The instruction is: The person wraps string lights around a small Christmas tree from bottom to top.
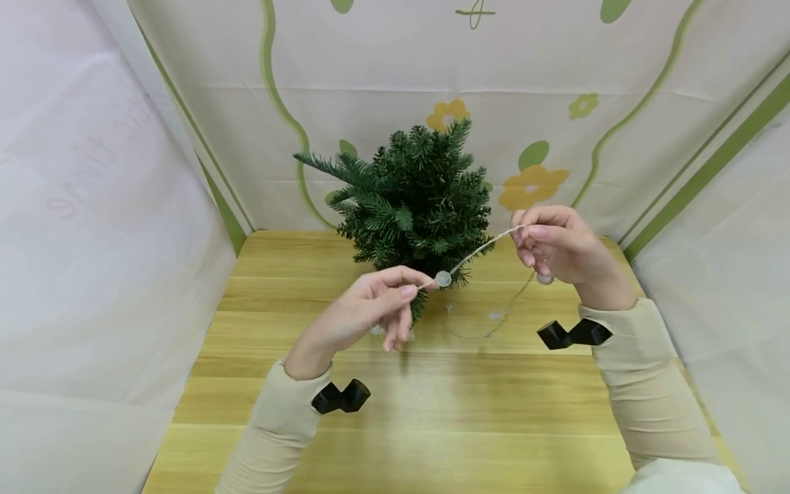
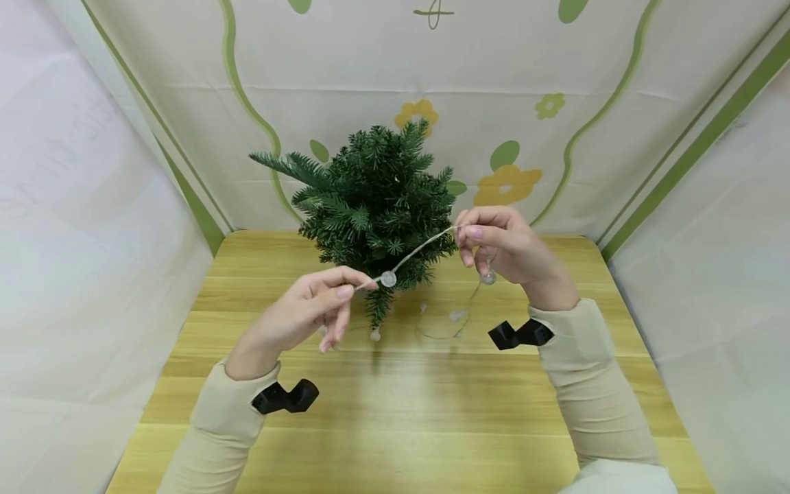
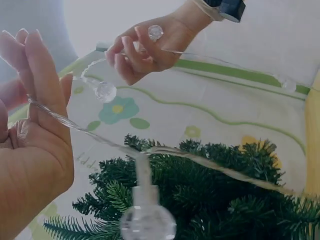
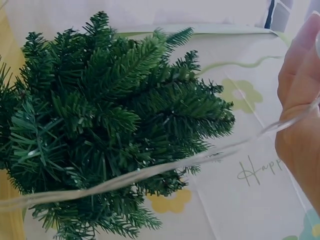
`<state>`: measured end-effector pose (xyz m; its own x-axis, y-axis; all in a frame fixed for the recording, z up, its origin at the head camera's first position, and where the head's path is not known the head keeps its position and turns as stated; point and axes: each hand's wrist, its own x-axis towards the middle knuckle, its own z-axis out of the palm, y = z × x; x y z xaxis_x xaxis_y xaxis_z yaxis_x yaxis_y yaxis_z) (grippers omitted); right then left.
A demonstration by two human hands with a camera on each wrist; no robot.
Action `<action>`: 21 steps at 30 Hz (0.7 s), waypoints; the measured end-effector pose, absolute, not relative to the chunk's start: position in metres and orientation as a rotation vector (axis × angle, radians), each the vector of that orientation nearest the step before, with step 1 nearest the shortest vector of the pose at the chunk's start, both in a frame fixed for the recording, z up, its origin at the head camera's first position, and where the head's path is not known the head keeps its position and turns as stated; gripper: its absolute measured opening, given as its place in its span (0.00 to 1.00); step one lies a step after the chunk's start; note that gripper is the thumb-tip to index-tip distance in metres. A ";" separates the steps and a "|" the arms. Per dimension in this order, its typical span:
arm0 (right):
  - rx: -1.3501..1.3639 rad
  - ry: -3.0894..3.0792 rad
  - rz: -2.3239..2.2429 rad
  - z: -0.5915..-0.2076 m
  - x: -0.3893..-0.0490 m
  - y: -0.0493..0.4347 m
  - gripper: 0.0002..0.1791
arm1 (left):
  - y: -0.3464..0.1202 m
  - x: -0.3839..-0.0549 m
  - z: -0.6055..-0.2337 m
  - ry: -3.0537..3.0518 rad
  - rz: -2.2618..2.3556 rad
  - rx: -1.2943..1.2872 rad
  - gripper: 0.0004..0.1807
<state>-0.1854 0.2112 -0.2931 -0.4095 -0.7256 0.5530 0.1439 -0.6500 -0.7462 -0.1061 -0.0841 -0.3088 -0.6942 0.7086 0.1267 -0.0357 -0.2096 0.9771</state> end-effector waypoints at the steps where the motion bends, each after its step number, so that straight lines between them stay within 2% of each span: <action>1: -1.240 0.848 -2.092 -0.293 -0.185 0.210 0.20 | -0.083 -0.106 -0.309 1.583 1.911 0.784 0.21; 9: -1.216 0.903 -2.100 -0.295 -0.183 0.206 0.19 | -0.078 -0.105 -0.312 1.645 1.799 0.845 0.18; 17: -1.263 1.001 -2.109 -0.294 -0.183 0.208 0.18 | -0.094 -0.116 -0.312 1.726 1.988 0.812 0.20; 21: -1.324 1.055 -2.107 -0.294 -0.184 0.207 0.18 | -0.101 -0.123 -0.313 1.712 2.121 0.806 0.15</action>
